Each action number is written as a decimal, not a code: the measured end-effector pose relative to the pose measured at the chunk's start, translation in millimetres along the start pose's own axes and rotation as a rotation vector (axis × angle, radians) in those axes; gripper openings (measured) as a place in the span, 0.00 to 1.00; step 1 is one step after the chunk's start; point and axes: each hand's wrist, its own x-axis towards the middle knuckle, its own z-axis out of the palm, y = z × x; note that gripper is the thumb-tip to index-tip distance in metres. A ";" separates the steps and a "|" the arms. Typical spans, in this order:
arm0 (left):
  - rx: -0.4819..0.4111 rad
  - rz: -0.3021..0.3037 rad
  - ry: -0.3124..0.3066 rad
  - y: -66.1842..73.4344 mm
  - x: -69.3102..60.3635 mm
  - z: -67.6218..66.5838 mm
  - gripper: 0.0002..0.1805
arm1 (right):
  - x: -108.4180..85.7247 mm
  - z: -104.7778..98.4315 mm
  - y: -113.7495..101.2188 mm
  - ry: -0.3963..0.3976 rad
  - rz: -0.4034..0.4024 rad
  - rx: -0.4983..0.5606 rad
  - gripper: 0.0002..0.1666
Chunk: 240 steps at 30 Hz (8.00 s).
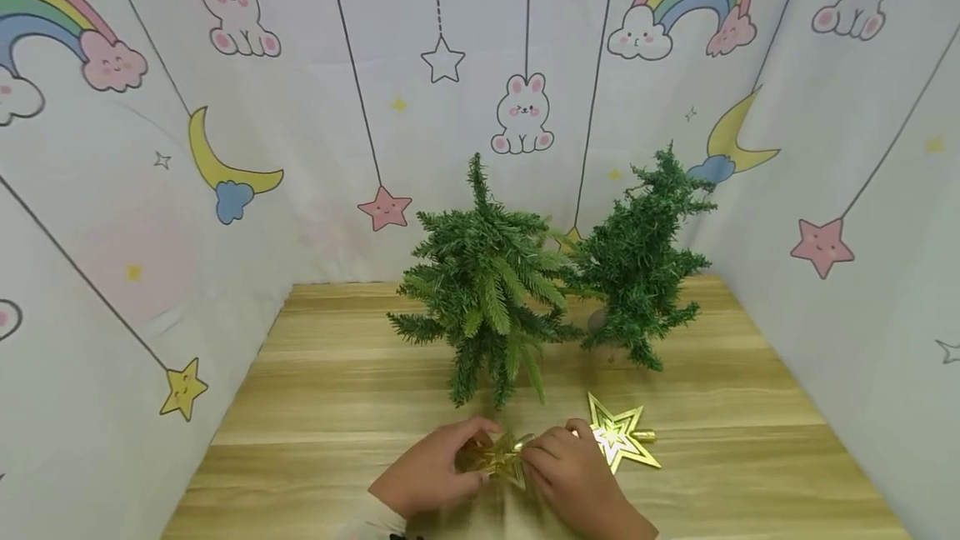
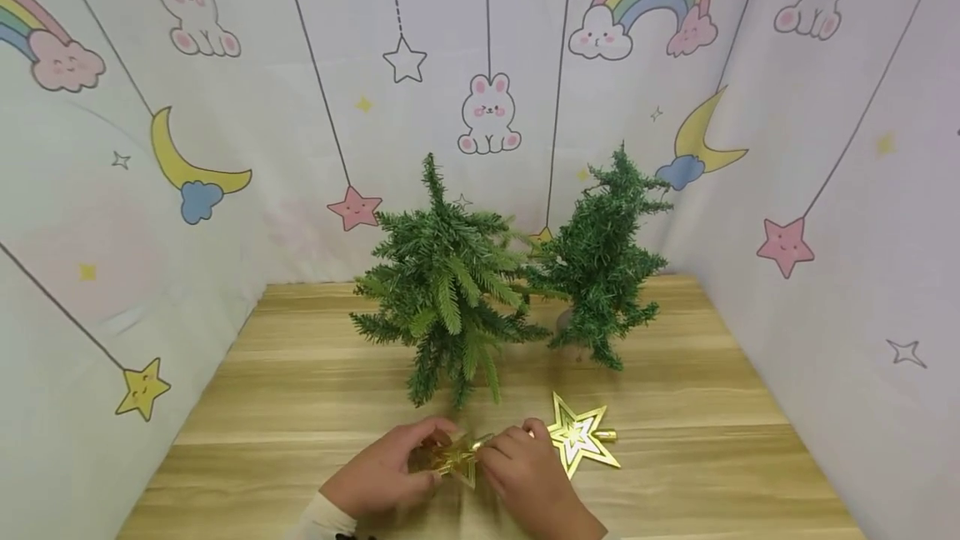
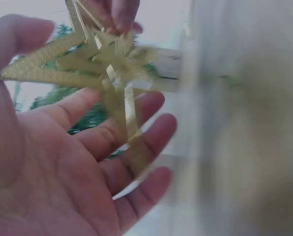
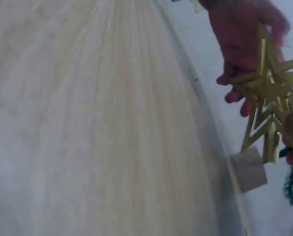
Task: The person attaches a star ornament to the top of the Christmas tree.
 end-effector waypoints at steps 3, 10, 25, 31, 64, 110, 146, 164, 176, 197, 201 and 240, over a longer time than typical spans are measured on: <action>-0.047 0.006 -0.013 14.6 -3.1 -20.3 0.28 | -3.8 -11.2 2.5 0.021 0.060 0.089 0.09; -0.210 0.353 0.057 62.3 -3.5 -98.1 0.22 | 1.9 -59.2 6.3 0.079 0.329 0.412 0.16; 0.201 0.073 0.476 142.1 83.4 -210.2 0.29 | 145.7 -184.7 58.7 0.241 0.782 0.789 0.09; 0.251 -0.208 0.427 149.9 130.0 -214.7 0.35 | 208.7 -194.0 84.5 0.290 0.665 0.924 0.07; 0.323 -0.260 0.399 140.5 169.0 -201.1 0.41 | 357.5 -112.1 124.4 0.276 0.667 0.983 0.03; 0.422 -0.296 0.364 143.3 167.1 -202.2 0.35 | 346.9 -92.5 131.9 0.002 0.682 0.629 0.23; 0.405 -0.223 0.583 161.6 151.7 -179.4 0.33 | 120.1 -118.5 80.4 0.299 -0.075 0.247 0.18; 0.437 -0.053 0.159 236.5 211.1 -109.5 0.37 | -58.2 -68.7 80.9 -0.492 1.105 -0.160 0.67; 0.599 -0.046 0.175 247.8 247.7 -69.0 0.44 | -51.3 -67.0 69.4 -0.534 1.183 -0.134 0.60; 0.507 0.016 0.235 235.7 250.6 -65.2 0.36 | -44.0 -87.8 84.6 -0.591 1.092 0.068 0.17; 0.501 0.021 0.231 236.0 249.2 -64.6 0.36 | -45.2 -91.6 89.7 -0.586 1.072 0.145 0.06; 0.516 0.018 0.199 234.4 244.0 -66.3 0.40 | -40.2 -85.9 84.2 -0.523 1.223 0.359 0.38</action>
